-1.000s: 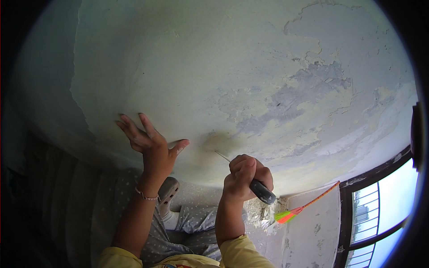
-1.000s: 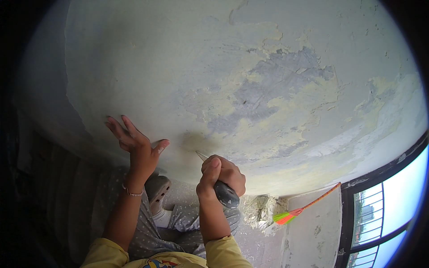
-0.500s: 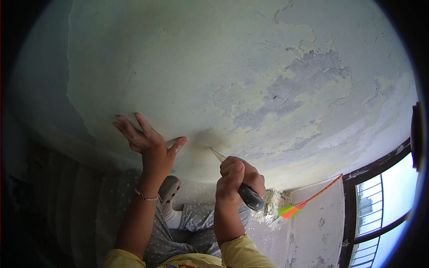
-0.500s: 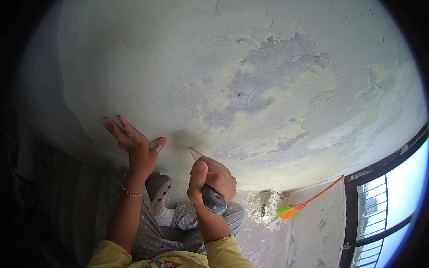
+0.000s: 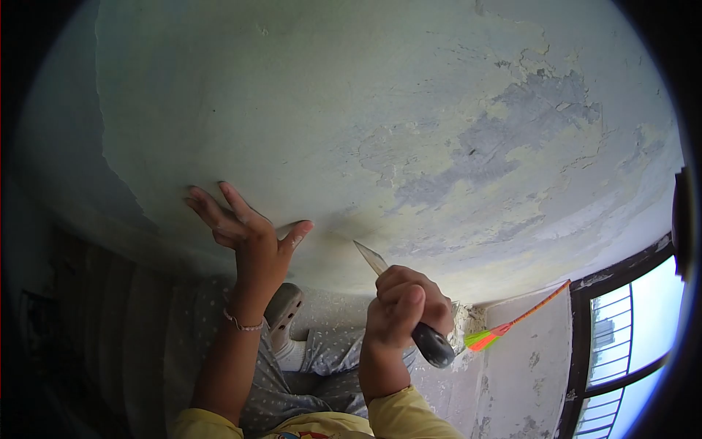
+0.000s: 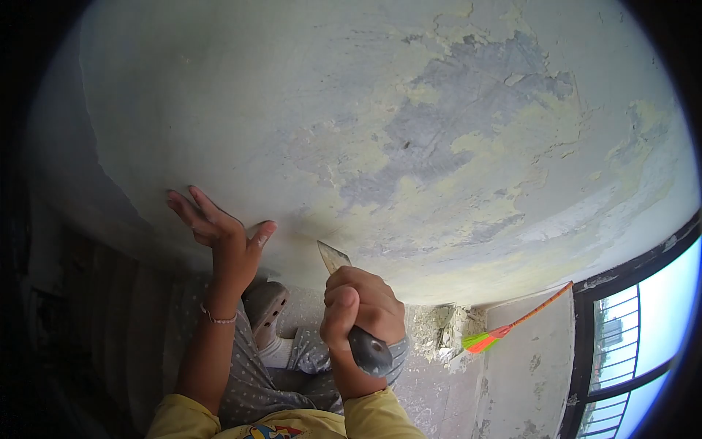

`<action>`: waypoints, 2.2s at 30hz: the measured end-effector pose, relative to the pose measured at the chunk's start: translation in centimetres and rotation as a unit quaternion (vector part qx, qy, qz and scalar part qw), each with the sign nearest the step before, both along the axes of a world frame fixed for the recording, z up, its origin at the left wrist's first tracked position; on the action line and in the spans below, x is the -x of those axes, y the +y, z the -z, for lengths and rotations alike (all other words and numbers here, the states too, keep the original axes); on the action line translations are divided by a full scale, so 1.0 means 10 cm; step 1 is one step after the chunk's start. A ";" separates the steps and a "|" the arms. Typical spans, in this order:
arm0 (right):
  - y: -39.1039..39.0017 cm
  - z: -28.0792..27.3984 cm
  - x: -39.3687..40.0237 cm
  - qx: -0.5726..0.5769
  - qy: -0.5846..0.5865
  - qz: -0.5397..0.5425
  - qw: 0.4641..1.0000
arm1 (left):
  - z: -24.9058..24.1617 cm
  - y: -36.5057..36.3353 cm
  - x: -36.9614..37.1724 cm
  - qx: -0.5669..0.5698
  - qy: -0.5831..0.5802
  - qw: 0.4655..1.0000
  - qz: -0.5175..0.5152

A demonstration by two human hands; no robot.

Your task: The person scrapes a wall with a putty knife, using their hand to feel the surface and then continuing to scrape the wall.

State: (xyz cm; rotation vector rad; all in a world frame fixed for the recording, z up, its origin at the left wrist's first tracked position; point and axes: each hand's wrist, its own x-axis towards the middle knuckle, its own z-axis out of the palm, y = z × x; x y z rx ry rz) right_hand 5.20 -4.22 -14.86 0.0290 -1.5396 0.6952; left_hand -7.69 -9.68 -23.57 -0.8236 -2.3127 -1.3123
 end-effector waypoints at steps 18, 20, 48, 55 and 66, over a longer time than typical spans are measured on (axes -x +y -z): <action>0.06 -0.13 -0.18 -0.059 0.025 0.033 0.997 | 0.01 0.03 -0.01 -0.024 0.002 1.000 -0.012; 0.19 0.21 -0.04 0.023 -0.073 0.054 0.996 | -0.02 0.02 -0.02 -0.025 -0.001 1.000 -0.013; -0.65 -0.32 -0.07 -0.374 -0.363 -0.363 0.772 | 0.10 0.01 0.05 -0.051 0.025 0.998 0.009; -0.21 0.07 0.26 -0.385 -0.486 -0.180 0.764 | 0.06 -0.06 0.09 -0.058 -0.035 0.994 0.080; -0.13 -0.07 0.34 -0.370 -0.454 -0.173 0.792 | 0.10 -0.02 0.08 -0.047 0.017 0.998 0.045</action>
